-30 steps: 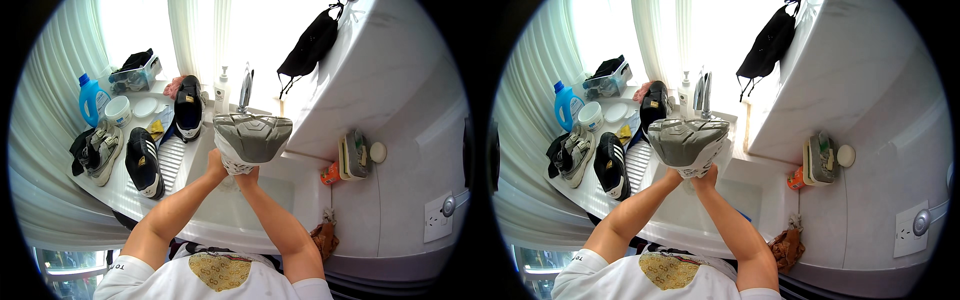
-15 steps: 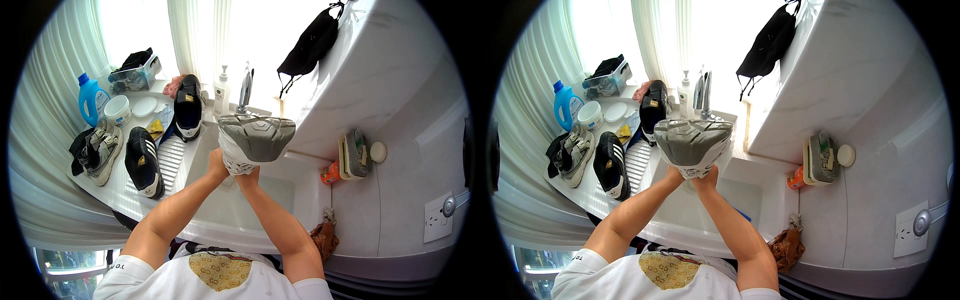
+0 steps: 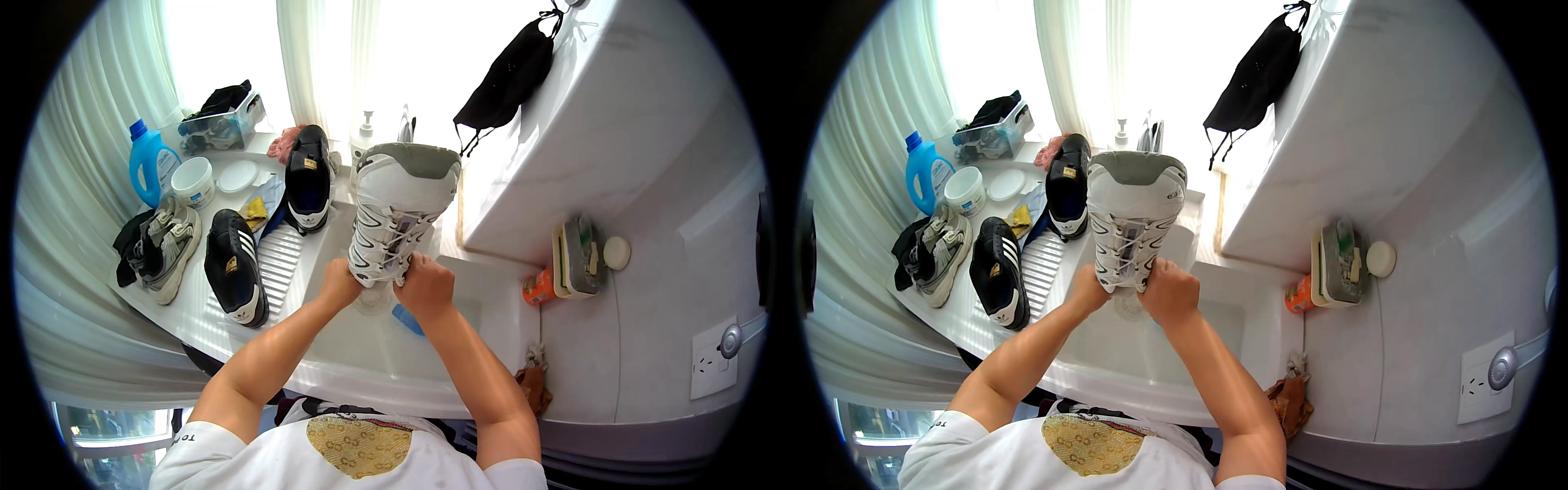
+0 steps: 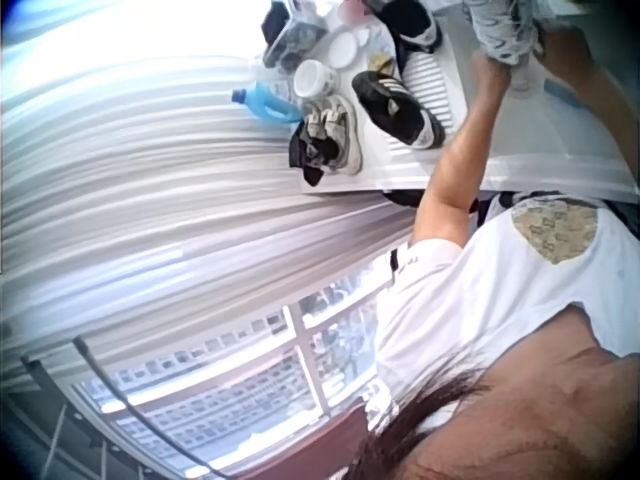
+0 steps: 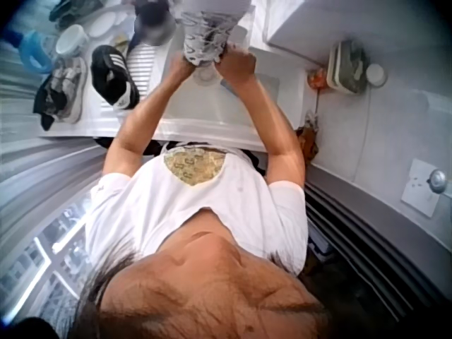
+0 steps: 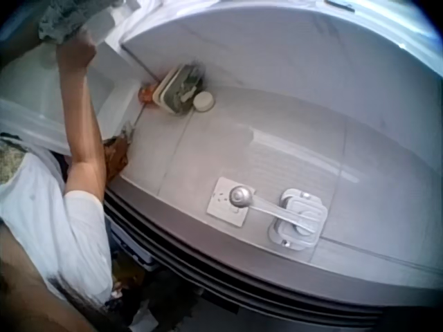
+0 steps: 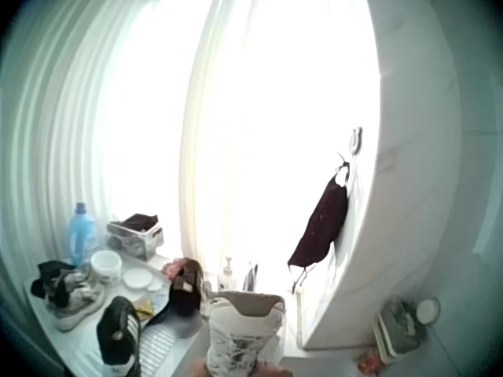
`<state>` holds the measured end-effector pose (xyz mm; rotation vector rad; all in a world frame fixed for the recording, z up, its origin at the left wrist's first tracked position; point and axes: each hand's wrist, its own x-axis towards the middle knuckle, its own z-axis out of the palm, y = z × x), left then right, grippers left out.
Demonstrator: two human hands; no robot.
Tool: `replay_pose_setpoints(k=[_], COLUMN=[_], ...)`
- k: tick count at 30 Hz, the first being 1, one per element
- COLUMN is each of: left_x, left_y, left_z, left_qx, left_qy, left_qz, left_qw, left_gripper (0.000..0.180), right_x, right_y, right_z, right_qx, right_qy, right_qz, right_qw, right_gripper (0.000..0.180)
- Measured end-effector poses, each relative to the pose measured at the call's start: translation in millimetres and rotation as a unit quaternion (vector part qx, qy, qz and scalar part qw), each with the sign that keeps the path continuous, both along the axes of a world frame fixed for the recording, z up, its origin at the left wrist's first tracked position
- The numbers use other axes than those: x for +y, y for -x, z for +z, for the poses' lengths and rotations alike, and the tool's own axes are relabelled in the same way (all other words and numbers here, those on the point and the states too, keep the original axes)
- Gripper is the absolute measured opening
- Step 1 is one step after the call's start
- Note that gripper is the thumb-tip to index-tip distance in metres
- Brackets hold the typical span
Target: The person scrubs a white sneaker with a blue brush in a sink, rinses it under running water, and shakes off excess water. They then place the shoe on the floor near a window and pick up a black sneaker to begin scrubbing it as well.
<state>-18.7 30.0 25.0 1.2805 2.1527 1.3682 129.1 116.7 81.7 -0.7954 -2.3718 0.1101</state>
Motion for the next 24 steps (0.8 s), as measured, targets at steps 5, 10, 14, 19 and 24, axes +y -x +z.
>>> replay_pose_setpoints(k=[5, 10, 14, 19, 24], left_x=[-25, -43, -54, -61, -64], left_y=[-20, 0, 8, 10, 2], left_z=[66, 43, 32, 21, 11], left_qx=[0.172, 0.214, 0.154, 0.126, 0.094], left_qy=[-0.013, 0.046, -0.013, 0.021, 0.092], left_qz=[0.044, 0.004, 0.011, -0.020, -0.025], left_qw=[0.984, 0.976, 0.988, 0.992, 0.991], left_gripper=[0.027, 0.018, 0.018, 0.014, 0.013], right_x=[-5, -15, -29, -40, -46], right_y=[-3, 10, 10, 10, 3], right_z=[7, 10, 10, -6, -15], right_qx=[-0.028, -0.043, -0.054, -0.075, -0.123], right_qy=[0.016, 0.025, 0.058, 0.105, 0.132], right_qz=[-0.003, 0.046, 0.064, 0.041, 0.018], right_qw=[0.999, 0.998, 0.995, 0.991, 0.983], right_gripper=[0.024, 0.021, 0.019, 0.019, 0.020])
